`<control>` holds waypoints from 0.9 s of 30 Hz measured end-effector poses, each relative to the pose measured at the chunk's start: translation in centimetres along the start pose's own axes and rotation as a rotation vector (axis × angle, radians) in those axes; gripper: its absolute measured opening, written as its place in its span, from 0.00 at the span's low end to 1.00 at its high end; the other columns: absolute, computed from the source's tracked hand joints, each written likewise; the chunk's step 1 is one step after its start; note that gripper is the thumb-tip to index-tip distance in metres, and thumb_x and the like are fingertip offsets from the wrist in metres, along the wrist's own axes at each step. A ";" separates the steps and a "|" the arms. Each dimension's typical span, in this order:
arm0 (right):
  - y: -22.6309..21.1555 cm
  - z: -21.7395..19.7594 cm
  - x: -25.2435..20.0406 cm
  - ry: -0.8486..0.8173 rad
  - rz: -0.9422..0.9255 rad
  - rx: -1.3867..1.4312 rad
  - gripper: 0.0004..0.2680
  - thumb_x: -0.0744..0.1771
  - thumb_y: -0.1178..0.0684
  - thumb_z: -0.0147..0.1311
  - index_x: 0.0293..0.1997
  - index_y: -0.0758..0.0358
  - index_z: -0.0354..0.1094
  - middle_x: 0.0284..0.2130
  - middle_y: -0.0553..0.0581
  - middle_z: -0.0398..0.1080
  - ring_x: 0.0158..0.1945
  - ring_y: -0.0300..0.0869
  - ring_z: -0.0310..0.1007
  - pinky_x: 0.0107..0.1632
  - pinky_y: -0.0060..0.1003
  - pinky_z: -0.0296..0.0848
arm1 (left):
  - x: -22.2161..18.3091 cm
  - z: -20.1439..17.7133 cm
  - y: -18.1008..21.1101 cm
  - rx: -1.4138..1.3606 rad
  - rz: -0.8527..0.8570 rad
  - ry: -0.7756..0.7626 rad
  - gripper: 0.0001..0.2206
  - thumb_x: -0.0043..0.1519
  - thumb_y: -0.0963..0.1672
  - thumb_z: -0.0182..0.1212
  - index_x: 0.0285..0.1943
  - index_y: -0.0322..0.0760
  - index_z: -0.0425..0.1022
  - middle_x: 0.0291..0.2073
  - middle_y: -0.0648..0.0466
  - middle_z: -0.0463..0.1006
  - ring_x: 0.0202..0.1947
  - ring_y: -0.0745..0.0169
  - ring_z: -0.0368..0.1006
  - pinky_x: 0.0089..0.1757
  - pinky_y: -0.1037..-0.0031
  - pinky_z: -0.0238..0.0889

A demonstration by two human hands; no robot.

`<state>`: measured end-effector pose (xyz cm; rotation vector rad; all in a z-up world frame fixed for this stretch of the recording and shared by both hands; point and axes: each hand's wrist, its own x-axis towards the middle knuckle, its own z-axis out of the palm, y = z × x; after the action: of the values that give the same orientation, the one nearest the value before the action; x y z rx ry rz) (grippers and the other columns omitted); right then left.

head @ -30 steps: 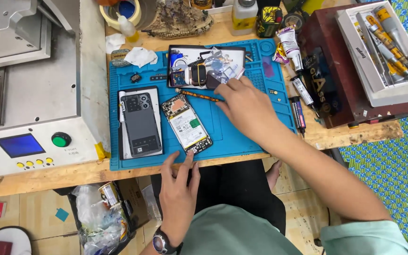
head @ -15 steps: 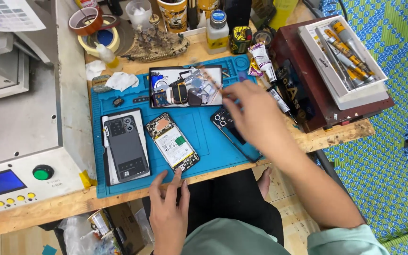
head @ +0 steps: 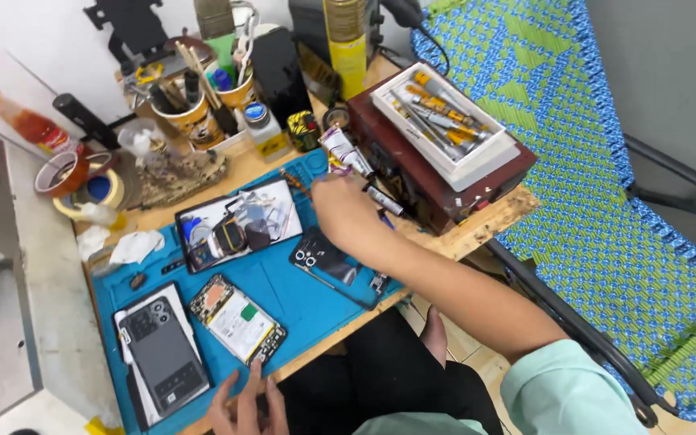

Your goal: Disassembling a smartphone and testing the screen functionality on a repair bench

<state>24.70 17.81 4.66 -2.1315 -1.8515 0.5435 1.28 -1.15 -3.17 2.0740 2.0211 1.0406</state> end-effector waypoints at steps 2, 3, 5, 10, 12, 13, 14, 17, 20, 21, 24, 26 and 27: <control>0.3 0.5 0.0 0.021 -0.043 -0.016 0.04 0.64 0.59 0.47 0.35 0.67 0.67 0.30 0.66 0.68 0.37 0.61 0.69 0.33 0.56 0.68 | 0.1 0.1 -0.6 0.024 -0.032 -0.077 0.14 0.55 0.41 0.61 0.50 0.45 0.75 0.50 0.46 0.67 0.12 0.67 0.54 0.21 0.74 0.62; 0.3 0.7 0.1 0.041 -0.101 -0.032 0.06 0.66 0.55 0.50 0.34 0.68 0.68 0.32 0.65 0.67 0.37 0.59 0.68 0.32 0.55 0.68 | 0.3 0.2 -1.1 0.055 -0.071 -0.141 0.15 0.55 0.41 0.60 0.52 0.47 0.74 0.51 0.47 0.67 0.12 0.66 0.57 0.23 0.72 0.66; 0.4 -2.7 -2.7 0.116 -0.116 0.042 0.07 0.66 0.53 0.48 0.34 0.66 0.67 0.32 0.62 0.67 0.33 0.58 0.68 0.30 0.53 0.68 | 0.1 1.2 -2.2 0.097 -0.086 -0.153 0.14 0.56 0.43 0.60 0.51 0.48 0.75 0.50 0.48 0.69 0.13 0.66 0.61 0.25 0.74 0.68; 5.0 -13.4 -5.8 0.462 0.059 0.126 0.08 0.68 0.54 0.38 0.31 0.62 0.63 0.25 0.60 0.67 0.31 0.52 0.66 0.31 0.49 0.62 | -0.1 4.4 -6.1 0.248 -0.219 -0.190 0.14 0.57 0.47 0.58 0.52 0.53 0.77 0.52 0.55 0.71 0.29 0.65 0.71 0.35 0.75 0.70; 9.4 -15.3 -4.1 0.508 0.095 -0.071 0.05 0.67 0.56 0.49 0.36 0.60 0.72 0.24 0.60 0.72 0.28 0.56 0.69 0.28 0.51 0.65 | -0.5 4.0 -6.4 0.208 -0.159 -0.212 0.15 0.56 0.46 0.58 0.52 0.54 0.75 0.52 0.56 0.72 0.40 0.62 0.73 0.40 0.71 0.72; 10.1 -15.4 -3.3 0.507 0.097 -0.073 0.05 0.67 0.56 0.49 0.36 0.60 0.72 0.24 0.60 0.72 0.28 0.56 0.69 0.28 0.51 0.65 | -0.4 4.0 -6.2 0.207 -0.159 -0.213 0.15 0.56 0.46 0.58 0.52 0.54 0.75 0.52 0.56 0.72 0.40 0.62 0.73 0.40 0.71 0.72; 10.7 -15.5 -2.5 0.372 0.053 -0.104 0.04 0.66 0.56 0.51 0.37 0.61 0.72 0.28 0.59 0.73 0.34 0.55 0.70 0.34 0.51 0.67 | -0.3 4.0 -6.0 0.254 -0.204 -0.269 0.15 0.57 0.47 0.56 0.53 0.55 0.75 0.53 0.57 0.71 0.40 0.64 0.72 0.41 0.73 0.70; 11.1 -15.9 -1.1 0.191 0.013 -0.202 0.06 0.65 0.59 0.50 0.41 0.64 0.71 0.36 0.62 0.72 0.42 0.55 0.69 0.43 0.51 0.68 | 0.2 2.5 -4.2 0.189 -0.155 -0.237 0.14 0.57 0.46 0.56 0.53 0.53 0.74 0.51 0.54 0.70 0.35 0.63 0.72 0.39 0.71 0.71; 11.3 -16.0 -0.5 0.105 0.027 -0.294 0.08 0.64 0.60 0.49 0.46 0.63 0.70 0.36 0.64 0.72 0.43 0.56 0.69 0.44 0.52 0.68 | 0.3 -0.4 -0.5 0.029 -0.049 -0.159 0.14 0.56 0.41 0.57 0.51 0.45 0.73 0.49 0.49 0.67 0.27 0.62 0.66 0.33 0.67 0.69; 11.5 -15.9 -0.5 0.086 0.039 -0.322 0.08 0.64 0.59 0.52 0.46 0.60 0.72 0.33 0.63 0.74 0.41 0.57 0.71 0.42 0.53 0.69 | 0.1 -1.5 1.0 -0.033 -0.026 -0.157 0.14 0.57 0.39 0.56 0.51 0.40 0.72 0.50 0.48 0.63 0.26 0.63 0.59 0.31 0.66 0.65; 10.6 -16.8 -0.7 -0.044 -0.007 -0.297 0.11 0.68 0.54 0.44 0.53 0.63 0.68 0.36 0.64 0.74 0.32 0.57 0.71 0.33 0.50 0.64 | 1.1 -2.7 3.4 -0.122 -0.070 -0.135 0.13 0.59 0.39 0.54 0.53 0.39 0.70 0.51 0.45 0.62 0.26 0.62 0.61 0.33 0.54 0.61; 16.0 -15.7 0.6 0.031 -0.104 -0.372 0.07 0.70 0.54 0.46 0.48 0.62 0.70 0.36 0.61 0.74 0.34 0.55 0.70 0.33 0.49 0.64 | 1.1 -2.6 3.0 -0.139 -0.065 -0.147 0.15 0.59 0.39 0.54 0.56 0.41 0.68 0.52 0.46 0.61 0.28 0.62 0.62 0.34 0.54 0.62; 18.2 -14.8 2.0 0.122 -0.207 -0.435 0.06 0.71 0.55 0.47 0.43 0.60 0.72 0.37 0.59 0.74 0.36 0.53 0.70 0.34 0.48 0.64 | 0.9 -2.8 2.8 -0.155 -0.051 -0.150 0.17 0.59 0.39 0.54 0.58 0.42 0.66 0.53 0.46 0.60 0.29 0.63 0.63 0.34 0.53 0.64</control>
<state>47.67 17.71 9.77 -2.1195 -2.2413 -0.0415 2.27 -1.84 0.73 1.9503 1.8498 0.9679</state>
